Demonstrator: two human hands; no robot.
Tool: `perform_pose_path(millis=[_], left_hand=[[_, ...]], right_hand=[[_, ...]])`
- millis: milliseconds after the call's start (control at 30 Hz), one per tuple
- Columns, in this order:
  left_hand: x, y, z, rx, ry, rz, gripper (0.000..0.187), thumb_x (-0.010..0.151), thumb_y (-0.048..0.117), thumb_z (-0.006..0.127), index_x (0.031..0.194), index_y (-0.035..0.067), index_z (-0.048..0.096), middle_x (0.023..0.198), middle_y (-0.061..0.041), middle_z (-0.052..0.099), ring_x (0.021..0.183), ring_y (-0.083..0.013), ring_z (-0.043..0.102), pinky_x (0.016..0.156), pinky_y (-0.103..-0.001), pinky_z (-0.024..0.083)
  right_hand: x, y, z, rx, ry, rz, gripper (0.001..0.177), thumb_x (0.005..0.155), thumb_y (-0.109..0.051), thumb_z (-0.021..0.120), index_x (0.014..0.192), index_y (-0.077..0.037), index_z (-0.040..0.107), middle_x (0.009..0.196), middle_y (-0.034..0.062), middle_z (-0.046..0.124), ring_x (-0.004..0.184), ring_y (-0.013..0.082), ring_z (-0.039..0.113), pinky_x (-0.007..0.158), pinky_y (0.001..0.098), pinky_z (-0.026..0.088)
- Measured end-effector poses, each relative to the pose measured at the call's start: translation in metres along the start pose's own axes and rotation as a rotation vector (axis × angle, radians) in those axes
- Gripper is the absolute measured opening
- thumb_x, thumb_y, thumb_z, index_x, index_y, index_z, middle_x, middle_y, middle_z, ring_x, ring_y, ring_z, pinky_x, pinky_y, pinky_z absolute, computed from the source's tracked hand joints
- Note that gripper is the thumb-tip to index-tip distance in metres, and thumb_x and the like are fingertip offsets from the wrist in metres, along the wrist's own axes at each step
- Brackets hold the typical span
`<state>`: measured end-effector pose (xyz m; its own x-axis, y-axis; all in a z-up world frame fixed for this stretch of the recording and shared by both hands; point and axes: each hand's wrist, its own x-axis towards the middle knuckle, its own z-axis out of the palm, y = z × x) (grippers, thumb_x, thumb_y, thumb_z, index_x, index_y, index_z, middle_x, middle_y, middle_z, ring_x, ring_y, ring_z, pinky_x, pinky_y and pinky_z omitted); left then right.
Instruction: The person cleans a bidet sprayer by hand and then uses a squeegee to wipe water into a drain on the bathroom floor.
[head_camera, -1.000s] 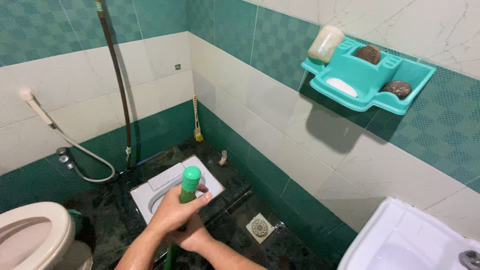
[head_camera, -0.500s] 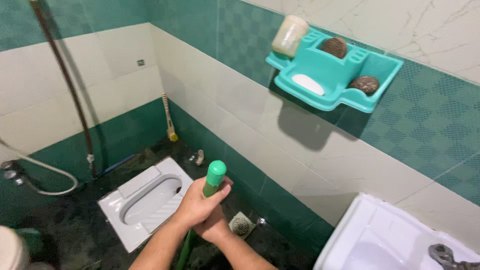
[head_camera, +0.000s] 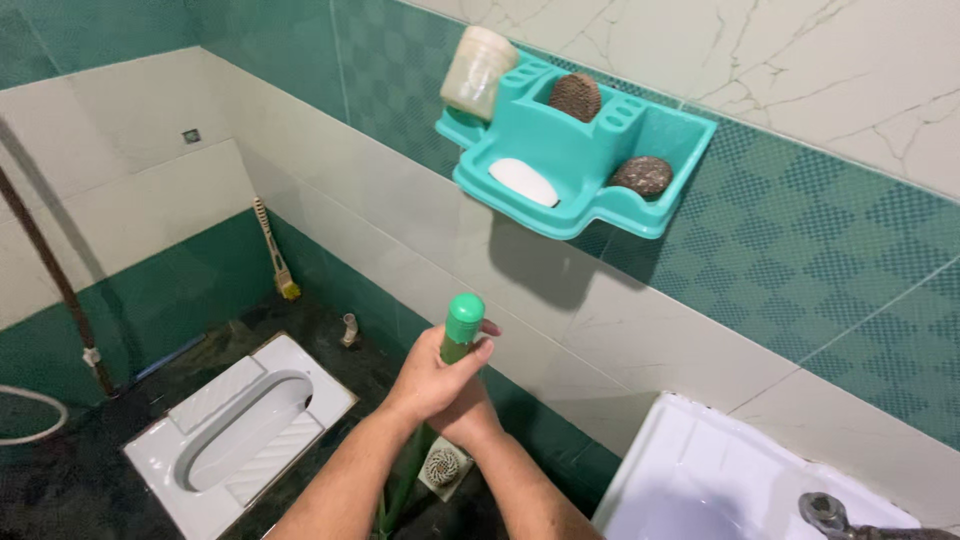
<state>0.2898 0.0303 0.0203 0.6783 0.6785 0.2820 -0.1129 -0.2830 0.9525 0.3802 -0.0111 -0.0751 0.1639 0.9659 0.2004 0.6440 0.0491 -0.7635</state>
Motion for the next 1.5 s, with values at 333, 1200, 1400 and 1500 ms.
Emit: perform_pose_path(millis=[333,1200,1400,1500], left_hand=[[-0.001,0.011,0.02,0.017,0.023,-0.074,0.029,0.09,0.027,0.073,0.11,0.006,0.071,0.1,-0.006,0.075,0.099,-0.016,0.07,0.089,-0.035,0.055],[-0.278,0.111,-0.141,0.357,0.459,-0.219,0.039,0.082,0.043,0.077,0.095,0.006,0.076,0.081,-0.01,0.079,0.078,-0.0207,0.075,0.073,-0.036,0.056],[-0.318,0.049,-0.152,0.457,0.408,-0.37,0.038,0.08,0.04,0.08,0.093,0.005,0.077,0.083,-0.012,0.079,0.081,-0.0194,0.077,0.077,-0.035,0.057],[-0.326,0.025,-0.145,0.382,0.364,-0.278,0.034,0.078,0.033,0.084,0.095,0.005,0.076,0.085,-0.01,0.08,0.083,-0.0188,0.076,0.078,-0.035,0.058]], right_hand=[[-0.013,-0.016,-0.027,-0.034,-0.008,0.165,0.037,0.086,-0.022,0.067,0.119,-0.007,0.059,0.121,0.0153,0.068,0.116,0.0324,0.066,0.099,0.0446,0.05],[-0.134,-0.196,0.216,0.353,-0.281,0.008,0.043,0.084,-0.018,0.07,0.123,-0.001,0.063,0.114,0.015,0.073,0.106,0.0249,0.07,0.088,0.0396,0.055],[-0.162,-0.149,0.29,0.563,-0.404,0.046,0.048,0.086,-0.015,0.072,0.129,-0.001,0.055,0.123,0.0141,0.067,0.111,0.0229,0.065,0.093,0.0393,0.052],[-0.163,-0.12,0.302,0.582,-0.422,-0.129,0.057,0.088,-0.014,0.071,0.138,-0.003,0.047,0.133,0.0125,0.062,0.12,0.0212,0.061,0.102,0.0364,0.05]])
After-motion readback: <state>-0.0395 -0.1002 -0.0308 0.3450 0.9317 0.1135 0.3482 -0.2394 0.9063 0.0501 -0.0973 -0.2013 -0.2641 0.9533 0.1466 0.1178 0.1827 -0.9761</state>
